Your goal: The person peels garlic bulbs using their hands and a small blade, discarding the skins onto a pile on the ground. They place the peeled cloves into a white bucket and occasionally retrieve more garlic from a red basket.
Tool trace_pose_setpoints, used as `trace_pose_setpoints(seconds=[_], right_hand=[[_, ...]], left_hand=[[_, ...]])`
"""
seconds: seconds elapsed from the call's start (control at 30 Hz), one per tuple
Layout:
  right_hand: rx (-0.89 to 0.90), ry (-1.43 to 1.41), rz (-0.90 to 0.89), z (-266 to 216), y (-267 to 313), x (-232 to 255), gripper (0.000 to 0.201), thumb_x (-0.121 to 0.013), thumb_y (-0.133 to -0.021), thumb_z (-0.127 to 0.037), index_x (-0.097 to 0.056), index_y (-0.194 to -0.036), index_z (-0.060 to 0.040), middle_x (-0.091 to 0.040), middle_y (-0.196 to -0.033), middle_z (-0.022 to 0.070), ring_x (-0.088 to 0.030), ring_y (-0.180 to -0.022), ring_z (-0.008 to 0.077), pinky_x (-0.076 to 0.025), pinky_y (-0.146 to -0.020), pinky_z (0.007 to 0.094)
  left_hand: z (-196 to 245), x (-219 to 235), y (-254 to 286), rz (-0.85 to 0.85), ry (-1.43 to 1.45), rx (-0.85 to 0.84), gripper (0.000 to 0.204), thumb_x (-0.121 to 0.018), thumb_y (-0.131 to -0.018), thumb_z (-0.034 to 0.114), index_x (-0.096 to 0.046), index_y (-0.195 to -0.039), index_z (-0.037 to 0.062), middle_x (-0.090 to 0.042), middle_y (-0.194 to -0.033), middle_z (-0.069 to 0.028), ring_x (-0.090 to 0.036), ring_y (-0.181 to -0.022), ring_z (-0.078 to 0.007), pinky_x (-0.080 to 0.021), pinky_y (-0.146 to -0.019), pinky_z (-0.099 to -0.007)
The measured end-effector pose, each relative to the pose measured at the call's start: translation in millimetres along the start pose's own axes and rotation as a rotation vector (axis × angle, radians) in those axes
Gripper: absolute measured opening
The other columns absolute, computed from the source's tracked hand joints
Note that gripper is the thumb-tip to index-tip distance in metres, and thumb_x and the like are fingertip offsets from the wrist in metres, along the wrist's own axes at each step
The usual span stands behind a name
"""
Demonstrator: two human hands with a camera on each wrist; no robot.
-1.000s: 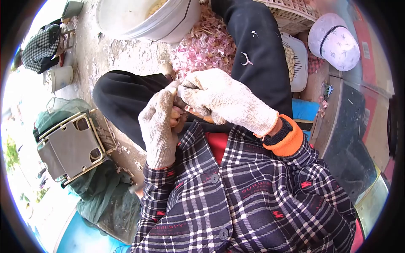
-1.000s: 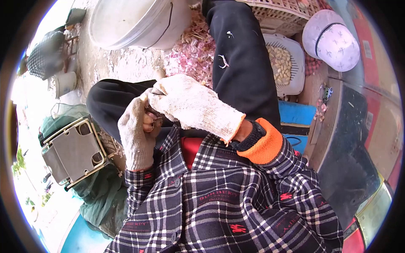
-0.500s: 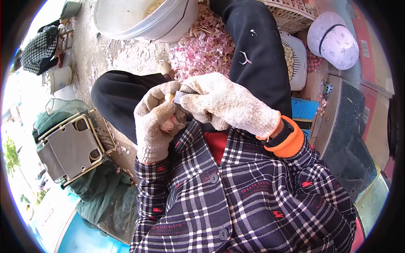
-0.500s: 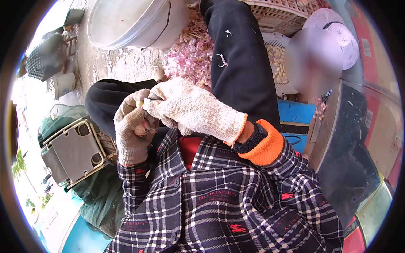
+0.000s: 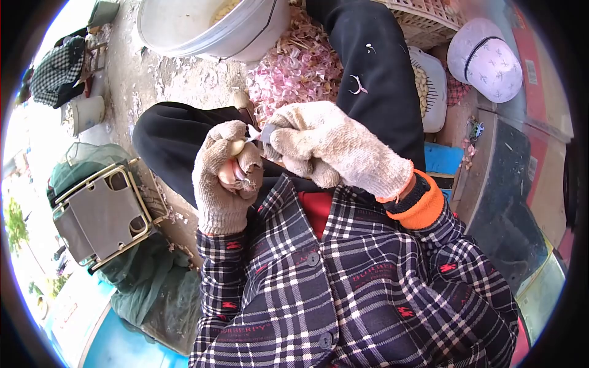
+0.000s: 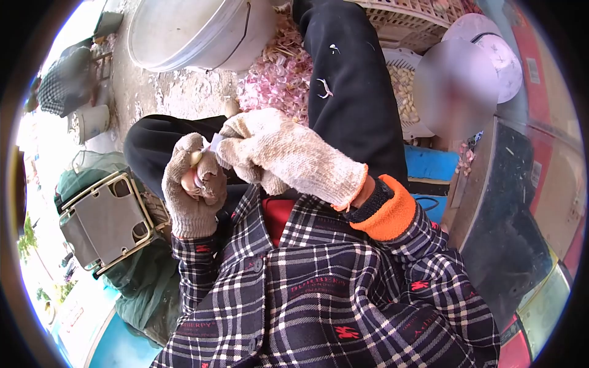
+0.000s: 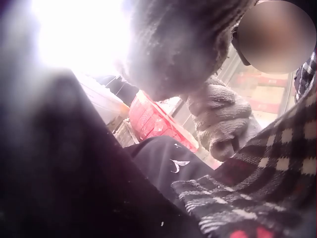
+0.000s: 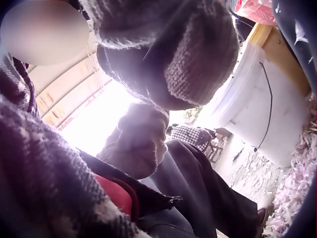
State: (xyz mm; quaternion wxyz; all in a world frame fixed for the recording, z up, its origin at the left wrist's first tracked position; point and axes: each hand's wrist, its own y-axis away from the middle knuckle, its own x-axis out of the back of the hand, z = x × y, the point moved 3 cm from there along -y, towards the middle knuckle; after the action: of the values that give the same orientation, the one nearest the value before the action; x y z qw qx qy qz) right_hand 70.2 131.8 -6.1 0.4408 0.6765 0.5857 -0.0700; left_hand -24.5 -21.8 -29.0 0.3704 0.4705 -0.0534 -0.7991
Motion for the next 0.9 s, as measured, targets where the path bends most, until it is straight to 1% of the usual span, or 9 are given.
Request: trace_pose_setpoints(seconds=[0.2, 0.27, 0.4, 0.47, 0.53, 0.57, 0.6, 0.7, 0.9], right_hand=[[0.139, 0.419, 0.307, 0.5, -6.0, 20.7, 0.021, -0.063, -0.095, -0.028, -0.060, -0.097, -0.0077, -0.057, -0.066, -0.0022, -0.039, -0.046, 0.0004, -0.029, -0.041, 0.0182], [0.356, 0.735, 0.375, -1.8, -6.3, 18.0, 0.035, -0.066, -0.089, -0.034, -0.064, -0.103, -0.0024, -0.066, -0.076, 0.0114, -0.063, -0.069, 0.0185, -0.050, -0.066, 0.0330], [0.133, 0.375, 0.181, -14.7, 2.8, 3.9, 0.039, -0.072, -0.083, -0.035, -0.063, -0.107, -0.0053, -0.067, -0.083, 0.0117, -0.067, -0.079, 0.0239, -0.051, -0.072, 0.0366], [0.446, 0.457, 0.163, 2.0, -16.5, 3.1, 0.032, -0.070, -0.083, -0.027, -0.061, -0.102, -0.0032, -0.065, -0.074, 0.0113, -0.066, -0.073, 0.0266, -0.049, -0.068, 0.0396], [0.449, 0.792, 0.298, -9.1, -9.7, -6.1, 0.028, -0.068, -0.083, -0.023, -0.061, -0.102, -0.0028, -0.065, -0.075, 0.0119, -0.066, -0.070, 0.0246, -0.050, -0.065, 0.0386], [0.186, 0.601, 0.257, -21.9, -5.4, -13.3, 0.025, -0.068, -0.084, -0.021, -0.062, -0.100, -0.0025, -0.065, -0.073, 0.0113, -0.065, -0.063, 0.0203, -0.050, -0.059, 0.0361], [0.378, 0.546, 0.266, -2.9, -21.6, -1.9, 0.018, -0.066, -0.086, -0.017, -0.063, -0.096, -0.0017, -0.065, -0.072, 0.0082, -0.061, -0.056, 0.0143, -0.048, -0.052, 0.0309], [0.145, -0.011, 0.064, 0.2, -27.0, 2.7, 0.011, -0.064, -0.091, -0.015, -0.064, -0.090, -0.0040, -0.062, -0.066, 0.0023, -0.054, -0.047, 0.0066, -0.040, -0.041, 0.0200], [0.026, -0.172, 0.136, 11.8, -35.1, 9.7, 0.005, -0.063, -0.088, -0.010, -0.061, -0.086, -0.0057, -0.058, -0.061, 0.0017, -0.054, -0.045, 0.0077, -0.037, -0.037, 0.0198]], left_hand=[[3.7, -15.4, 3.0, 0.003, -0.210, -0.059, 0.041, -0.056, -0.094, 0.027, -0.060, -0.114, -0.0082, -0.062, -0.072, -0.0126, -0.051, -0.047, -0.0120, -0.038, -0.039, -0.0217], [0.7, -17.0, 1.8, -0.020, -0.203, -0.066, 0.039, -0.055, -0.095, 0.026, -0.059, -0.115, -0.0074, -0.062, -0.074, -0.0125, -0.051, -0.049, -0.0118, -0.039, -0.041, -0.0213], [2.2, -20.4, 2.0, 0.154, -0.337, -0.091, 0.029, -0.057, -0.096, 0.020, -0.060, -0.113, -0.0027, -0.063, -0.074, -0.0093, -0.052, -0.049, -0.0094, -0.038, -0.039, -0.0205], [0.0, -23.0, -2.4, 0.228, -0.350, -0.040, 0.021, -0.058, -0.096, 0.017, -0.062, -0.106, -0.0004, -0.062, -0.069, -0.0067, -0.052, -0.046, -0.0077, -0.040, -0.038, -0.0194], [-5.2, -29.0, -6.1, 0.302, -0.330, -0.051, 0.014, -0.058, -0.096, 0.016, -0.063, -0.096, 0.0018, -0.060, -0.063, -0.0032, -0.051, -0.044, -0.0064, -0.042, -0.038, -0.0188], [-3.7, -26.1, -8.5, 0.284, -0.348, -0.061, 0.015, -0.058, -0.096, 0.016, -0.062, -0.093, 0.0020, -0.062, -0.066, -0.0042, -0.053, -0.046, -0.0080, -0.043, -0.037, -0.0203], [-0.5, -24.0, -10.3, 0.288, -0.371, -0.077, 0.016, -0.059, -0.096, 0.017, -0.062, -0.090, 0.0021, -0.064, -0.069, -0.0053, -0.056, -0.047, -0.0095, -0.044, -0.036, -0.0218], [4.2, -30.4, -9.9, 0.262, -0.387, -0.086, 0.017, -0.060, -0.095, 0.018, -0.061, -0.095, 0.0005, -0.060, -0.064, -0.0036, -0.051, -0.045, -0.0092, -0.041, -0.039, -0.0207], [2.7, -25.0, -16.7, 0.222, -0.396, -0.050, 0.025, -0.057, -0.098, 0.017, -0.058, -0.113, -0.0030, -0.060, -0.068, -0.0056, -0.049, -0.047, -0.0084, -0.038, -0.041, -0.0183]])
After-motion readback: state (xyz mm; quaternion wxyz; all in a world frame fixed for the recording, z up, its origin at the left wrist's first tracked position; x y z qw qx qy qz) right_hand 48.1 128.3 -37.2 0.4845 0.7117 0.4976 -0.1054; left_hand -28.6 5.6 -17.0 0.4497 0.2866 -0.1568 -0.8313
